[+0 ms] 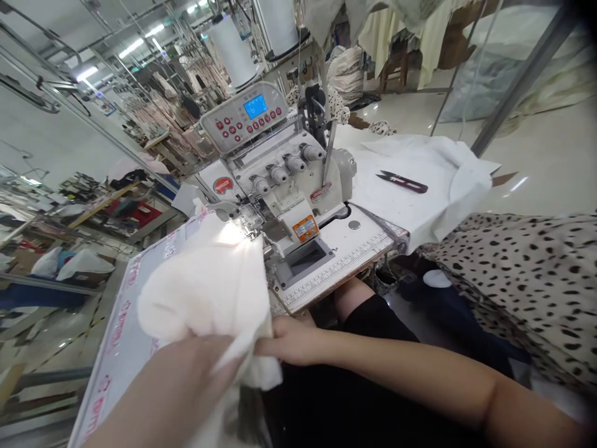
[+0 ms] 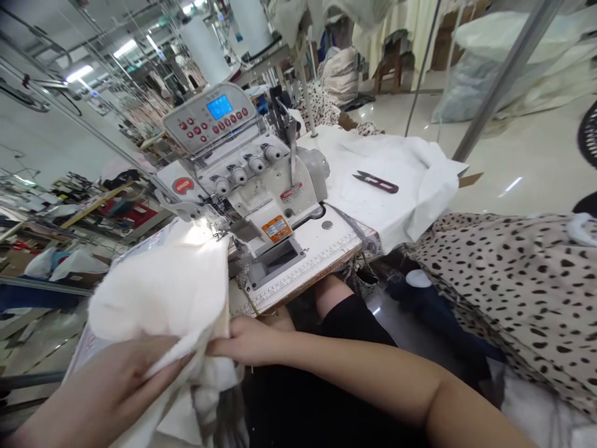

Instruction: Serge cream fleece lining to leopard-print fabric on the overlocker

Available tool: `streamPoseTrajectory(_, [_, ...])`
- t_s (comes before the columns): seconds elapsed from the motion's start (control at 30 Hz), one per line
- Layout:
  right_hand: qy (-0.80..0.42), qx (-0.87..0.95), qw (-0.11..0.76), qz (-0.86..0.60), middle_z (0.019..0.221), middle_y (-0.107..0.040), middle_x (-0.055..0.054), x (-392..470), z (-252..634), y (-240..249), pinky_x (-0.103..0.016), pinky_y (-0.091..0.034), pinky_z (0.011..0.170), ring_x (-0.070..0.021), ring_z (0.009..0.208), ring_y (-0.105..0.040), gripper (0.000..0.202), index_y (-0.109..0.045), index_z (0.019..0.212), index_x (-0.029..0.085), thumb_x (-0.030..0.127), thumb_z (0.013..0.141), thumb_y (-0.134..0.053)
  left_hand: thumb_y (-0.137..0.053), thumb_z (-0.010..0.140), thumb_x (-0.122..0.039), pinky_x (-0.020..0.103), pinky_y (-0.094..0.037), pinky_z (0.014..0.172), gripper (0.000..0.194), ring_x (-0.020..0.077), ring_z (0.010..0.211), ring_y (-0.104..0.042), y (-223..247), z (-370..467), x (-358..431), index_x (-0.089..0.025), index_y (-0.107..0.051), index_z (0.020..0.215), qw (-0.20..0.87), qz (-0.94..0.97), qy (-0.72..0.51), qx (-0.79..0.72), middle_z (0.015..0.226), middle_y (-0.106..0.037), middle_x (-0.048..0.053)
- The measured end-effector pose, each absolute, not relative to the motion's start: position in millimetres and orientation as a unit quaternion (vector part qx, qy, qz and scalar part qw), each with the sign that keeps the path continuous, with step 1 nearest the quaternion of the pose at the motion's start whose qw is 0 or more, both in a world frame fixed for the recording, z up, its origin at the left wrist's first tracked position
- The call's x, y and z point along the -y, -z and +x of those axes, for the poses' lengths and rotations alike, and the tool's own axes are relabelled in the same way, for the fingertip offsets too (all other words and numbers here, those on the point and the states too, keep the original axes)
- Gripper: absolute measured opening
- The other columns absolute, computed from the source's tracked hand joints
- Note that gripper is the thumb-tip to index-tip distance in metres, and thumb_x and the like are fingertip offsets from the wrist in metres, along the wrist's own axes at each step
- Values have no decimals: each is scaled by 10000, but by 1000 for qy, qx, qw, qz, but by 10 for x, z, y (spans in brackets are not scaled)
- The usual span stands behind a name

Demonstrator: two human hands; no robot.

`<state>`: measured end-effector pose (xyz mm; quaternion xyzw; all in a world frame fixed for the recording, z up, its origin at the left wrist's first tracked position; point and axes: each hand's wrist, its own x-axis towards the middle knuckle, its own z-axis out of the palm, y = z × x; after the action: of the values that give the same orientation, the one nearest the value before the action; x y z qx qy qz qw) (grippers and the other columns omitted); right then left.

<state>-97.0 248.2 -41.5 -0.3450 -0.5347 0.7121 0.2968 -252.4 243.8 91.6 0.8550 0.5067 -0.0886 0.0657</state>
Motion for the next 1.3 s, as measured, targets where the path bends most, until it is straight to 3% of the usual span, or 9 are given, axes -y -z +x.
streamPoseTrajectory(0.17, [-590,615,375,-366,572,-440,17,-2268,-644,529,-217,-387,564,-107,583,-436,316,-530,611,123,338,832,-459,-320,830,-296,256,-403,494,227,167,569,-564,-761,-2404,-2451,-190,-478,706,-17,855,45,-516,642,-559,40])
streamPoseTrajectory(0.27, [-553,587,462,-369,787,-533,-9,-2182,-584,545,-214,-397,567,-101,607,-463,202,-532,968,144,266,811,-496,-323,831,-216,260,-384,429,171,164,497,-569,-744,-2409,-2361,-173,-489,842,-117,885,3,-450,606,-569,18])
streamPoseTrajectory(0.37, [-519,566,500,-399,937,-542,-37,-2165,-576,525,-223,-410,578,-89,586,-468,444,-361,1225,195,186,802,-494,-378,789,-154,272,-340,374,178,159,395,-516,-715,-2334,-2277,-171,-519,897,-194,920,19,-340,538,-541,-11])
streamPoseTrajectory(0.5, [-533,576,511,-350,829,-557,-32,-2233,-538,454,-267,-426,739,-142,771,-529,149,-544,895,178,228,853,-411,-372,683,-22,278,-334,363,341,165,365,-476,-554,-2116,-2214,-126,-570,941,-241,929,79,-271,531,-513,3])
streamPoseTrajectory(0.6, [-628,513,487,-324,602,-446,13,-2301,-518,445,-233,-401,552,-117,575,-472,335,-467,659,167,398,880,-363,-381,730,-32,286,-311,330,275,180,363,-471,-419,-1941,-2194,-123,-599,870,-228,932,83,-269,544,-520,21])
streamPoseTrajectory(0.7, [-622,508,478,-356,562,-347,37,-2346,-523,495,-217,-336,522,-98,557,-385,384,-396,589,168,451,844,-441,-375,850,-168,274,-366,372,231,163,418,-509,-397,-1896,-2276,-179,-584,753,-64,942,65,-322,558,-545,11])
streamPoseTrajectory(0.8, [-577,549,484,-363,596,-334,37,-2360,-518,510,-214,-300,543,-91,593,-348,375,-371,563,162,400,821,-504,-349,890,-253,247,-477,618,238,141,703,-592,-447,-2037,-2533,-194,-574,841,77,906,-44,-413,762,-612,23])
streamPoseTrajectory(0.93, [-535,588,496,-349,589,-312,38,-2347,-465,367,-223,-252,509,-77,555,-318,449,-276,503,168,354,801,-556,-358,881,-303,386,-388,894,344,239,1046,-485,-434,-2293,-2972,-124,-520,1127,-78,842,-162,-509,1122,-536,122])
streamPoseTrajectory(1.3, [-473,626,489,-381,603,-330,32,-2342,-387,313,-227,-283,536,-85,567,-360,435,-275,515,170,307,820,-552,-330,888,-327,362,-351,904,393,218,1082,-474,-444,-2388,-3179,-118,-539,1147,-114,866,-79,-481,1168,-548,88])
